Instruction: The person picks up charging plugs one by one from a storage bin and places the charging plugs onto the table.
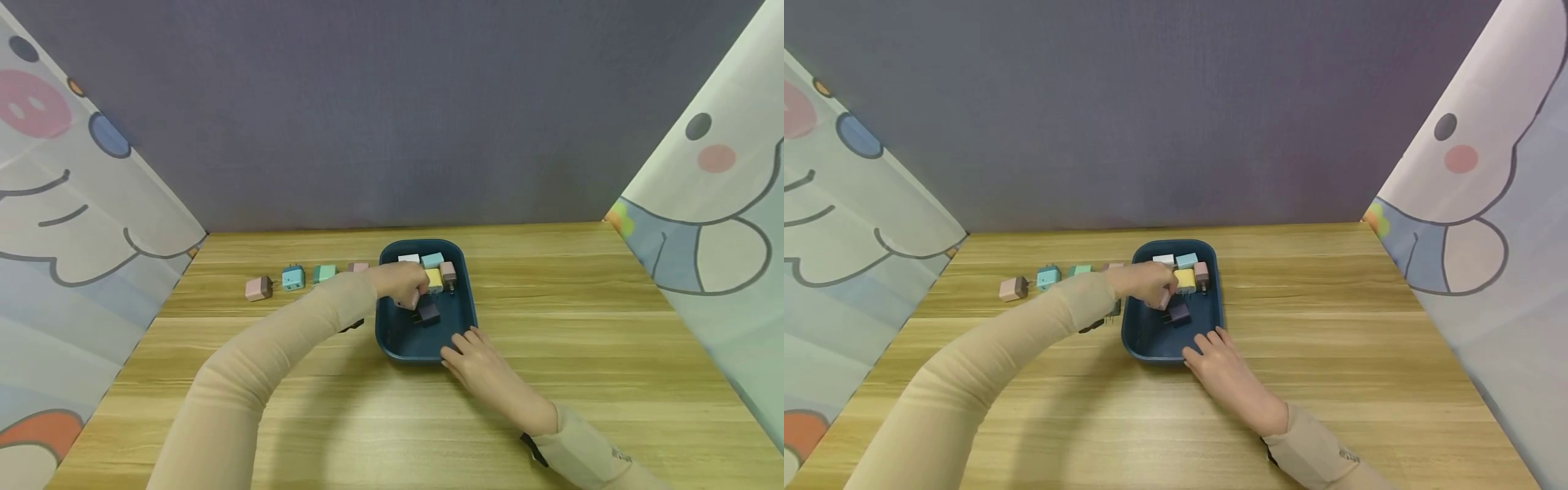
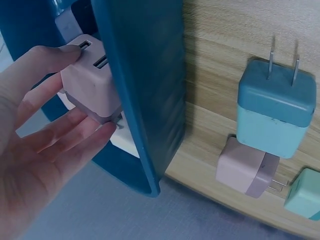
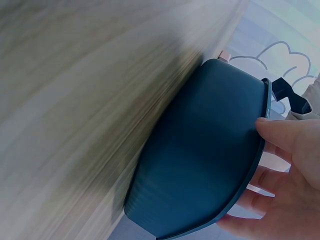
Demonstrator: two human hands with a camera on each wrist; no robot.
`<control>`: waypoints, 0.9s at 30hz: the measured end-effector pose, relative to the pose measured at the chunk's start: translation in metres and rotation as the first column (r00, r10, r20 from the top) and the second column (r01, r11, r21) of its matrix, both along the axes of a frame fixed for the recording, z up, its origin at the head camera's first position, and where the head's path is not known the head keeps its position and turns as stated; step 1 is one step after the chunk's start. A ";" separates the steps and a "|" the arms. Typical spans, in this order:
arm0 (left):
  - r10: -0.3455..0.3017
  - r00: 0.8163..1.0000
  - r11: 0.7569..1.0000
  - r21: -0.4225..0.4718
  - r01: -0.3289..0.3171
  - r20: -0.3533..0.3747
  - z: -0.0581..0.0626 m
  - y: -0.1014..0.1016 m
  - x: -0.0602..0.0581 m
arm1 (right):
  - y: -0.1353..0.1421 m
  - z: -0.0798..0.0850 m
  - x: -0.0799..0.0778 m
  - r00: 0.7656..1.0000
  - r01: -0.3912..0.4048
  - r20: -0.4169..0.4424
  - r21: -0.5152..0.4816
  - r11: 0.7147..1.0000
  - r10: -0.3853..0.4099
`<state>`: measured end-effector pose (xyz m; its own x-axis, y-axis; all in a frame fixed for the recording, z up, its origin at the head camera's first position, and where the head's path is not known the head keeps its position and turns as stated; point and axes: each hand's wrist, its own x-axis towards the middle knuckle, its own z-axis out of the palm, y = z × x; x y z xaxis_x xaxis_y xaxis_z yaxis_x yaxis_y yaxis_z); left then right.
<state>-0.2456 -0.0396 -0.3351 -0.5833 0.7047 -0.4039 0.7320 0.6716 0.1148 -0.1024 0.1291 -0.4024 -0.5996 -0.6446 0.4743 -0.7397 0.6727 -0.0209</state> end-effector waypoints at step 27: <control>0.068 0.998 0.996 0.050 -0.068 0.003 0.023 -0.019 0.011 | 0.001 0.002 0.000 0.998 0.026 0.054 0.036 0.999 -0.028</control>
